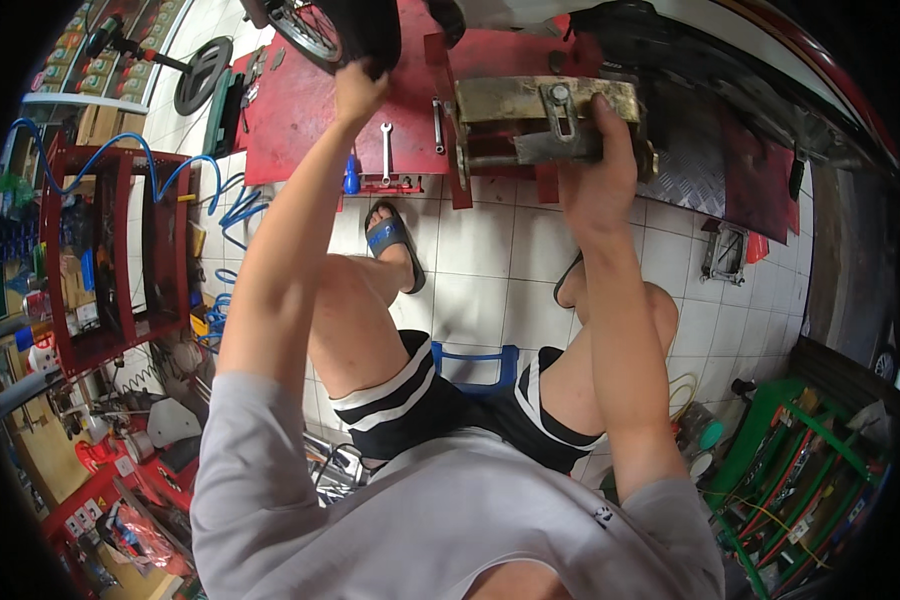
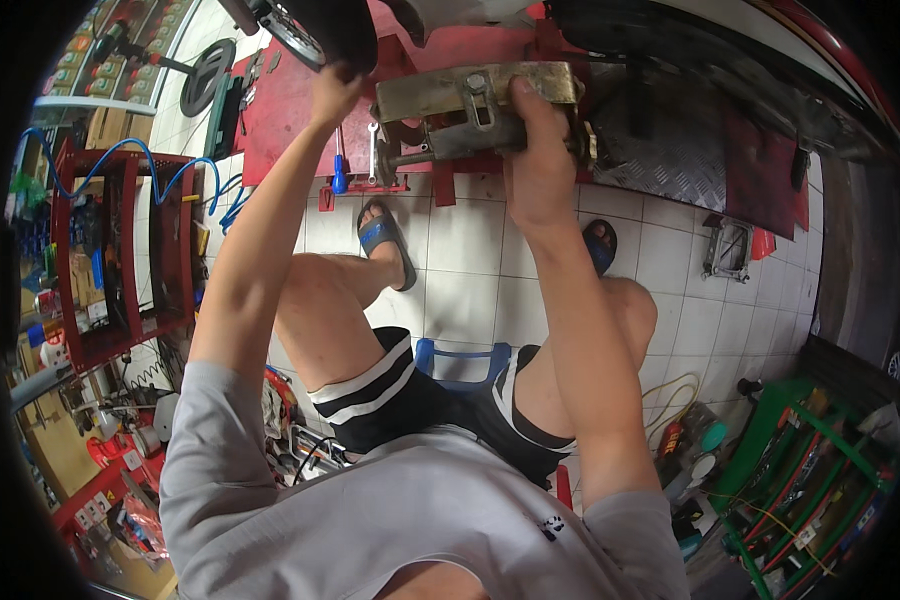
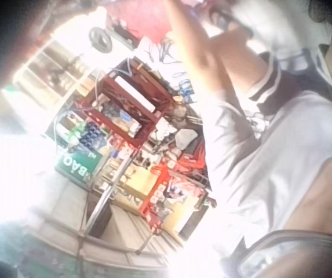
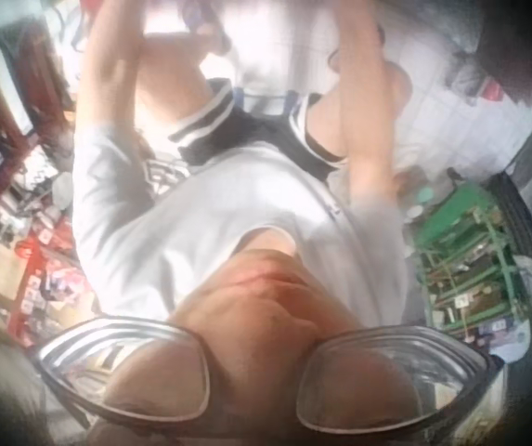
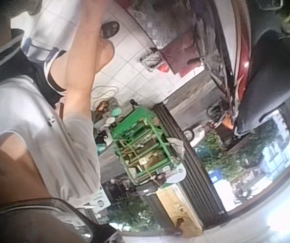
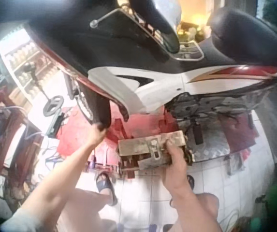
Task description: The person sits on a low stool in a workshop and works on a motorcycle part mounted on a red stand. They use their hands to manipulate bolts and a metal component, then use a wrench to tighten a bolt on the part.
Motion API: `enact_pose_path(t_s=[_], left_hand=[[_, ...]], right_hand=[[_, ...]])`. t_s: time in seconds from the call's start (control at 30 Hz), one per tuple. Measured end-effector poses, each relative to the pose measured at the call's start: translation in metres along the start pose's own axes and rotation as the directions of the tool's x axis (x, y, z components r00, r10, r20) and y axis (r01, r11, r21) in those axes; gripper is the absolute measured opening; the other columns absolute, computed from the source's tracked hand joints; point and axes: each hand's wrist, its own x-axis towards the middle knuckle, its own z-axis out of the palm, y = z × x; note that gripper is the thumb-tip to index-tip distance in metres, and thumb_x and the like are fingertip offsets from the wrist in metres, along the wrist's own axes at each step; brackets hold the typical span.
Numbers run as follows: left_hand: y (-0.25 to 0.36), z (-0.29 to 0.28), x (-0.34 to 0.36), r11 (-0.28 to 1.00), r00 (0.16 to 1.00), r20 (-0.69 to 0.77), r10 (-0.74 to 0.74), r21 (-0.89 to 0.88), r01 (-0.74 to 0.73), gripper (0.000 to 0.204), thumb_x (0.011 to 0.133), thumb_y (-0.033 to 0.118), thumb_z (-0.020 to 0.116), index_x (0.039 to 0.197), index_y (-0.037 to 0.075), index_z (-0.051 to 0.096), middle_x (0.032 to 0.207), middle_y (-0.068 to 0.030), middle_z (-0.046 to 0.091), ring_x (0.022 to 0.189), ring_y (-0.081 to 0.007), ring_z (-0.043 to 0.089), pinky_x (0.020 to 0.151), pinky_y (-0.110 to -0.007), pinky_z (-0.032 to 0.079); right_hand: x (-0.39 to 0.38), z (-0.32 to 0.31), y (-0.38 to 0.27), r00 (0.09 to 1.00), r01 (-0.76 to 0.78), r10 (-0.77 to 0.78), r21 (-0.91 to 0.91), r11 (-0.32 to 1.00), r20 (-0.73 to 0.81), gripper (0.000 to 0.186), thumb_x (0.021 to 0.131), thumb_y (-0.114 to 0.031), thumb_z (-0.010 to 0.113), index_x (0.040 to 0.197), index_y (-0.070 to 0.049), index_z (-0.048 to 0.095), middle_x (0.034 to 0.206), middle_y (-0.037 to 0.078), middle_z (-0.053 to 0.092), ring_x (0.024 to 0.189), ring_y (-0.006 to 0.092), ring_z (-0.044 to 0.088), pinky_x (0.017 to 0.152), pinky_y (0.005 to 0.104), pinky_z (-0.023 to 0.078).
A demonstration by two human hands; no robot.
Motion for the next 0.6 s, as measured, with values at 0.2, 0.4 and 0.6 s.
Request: enact_pose_path(t_s=[0.2,0.4,0.6], left_hand=[[-0.066,0.067,-0.087,0.729,0.418,0.597,-0.684,0.582,0.361,0.027,0.076,0.020,0.061,0.092,0.001,0.071,0.097,-0.0198,0.068,0.093,-0.0293,0.067,0.081,-0.038,0.054],[-0.019,0.070,-0.113,0.653,0.528,0.391,-0.754,0.528,0.542,0.030,0.083,0.025,0.061,0.104,0.006,0.068,0.110,-0.0206,0.065,0.104,-0.0360,0.063,0.088,-0.042,0.051],[-0.010,0.111,-0.115,0.888,0.740,0.505,-0.444,0.355,0.291,0.037,0.086,0.036,0.059,0.105,0.005,0.062,0.104,-0.0188,0.065,0.098,-0.0376,0.063,0.085,-0.046,0.050]], right_hand=[[-0.001,-0.010,-0.006,0.999,-0.042,0.044,-0.106,0.993,0.011,0.026,0.095,-0.025,0.048,0.111,-0.006,0.056,0.105,0.006,0.063,0.097,0.0203,0.061,0.088,0.0383,0.047],[-0.009,-0.026,-0.006,0.999,-0.034,0.033,-0.234,0.972,-0.009,0.027,0.096,-0.026,0.047,0.110,-0.006,0.057,0.107,0.005,0.061,0.100,0.0173,0.058,0.092,0.0335,0.042],[-0.013,-0.024,-0.003,0.998,-0.018,0.002,-0.253,0.967,-0.066,0.030,0.096,-0.030,0.046,0.111,-0.005,0.057,0.107,0.006,0.061,0.101,0.0181,0.057,0.093,0.0353,0.042]])
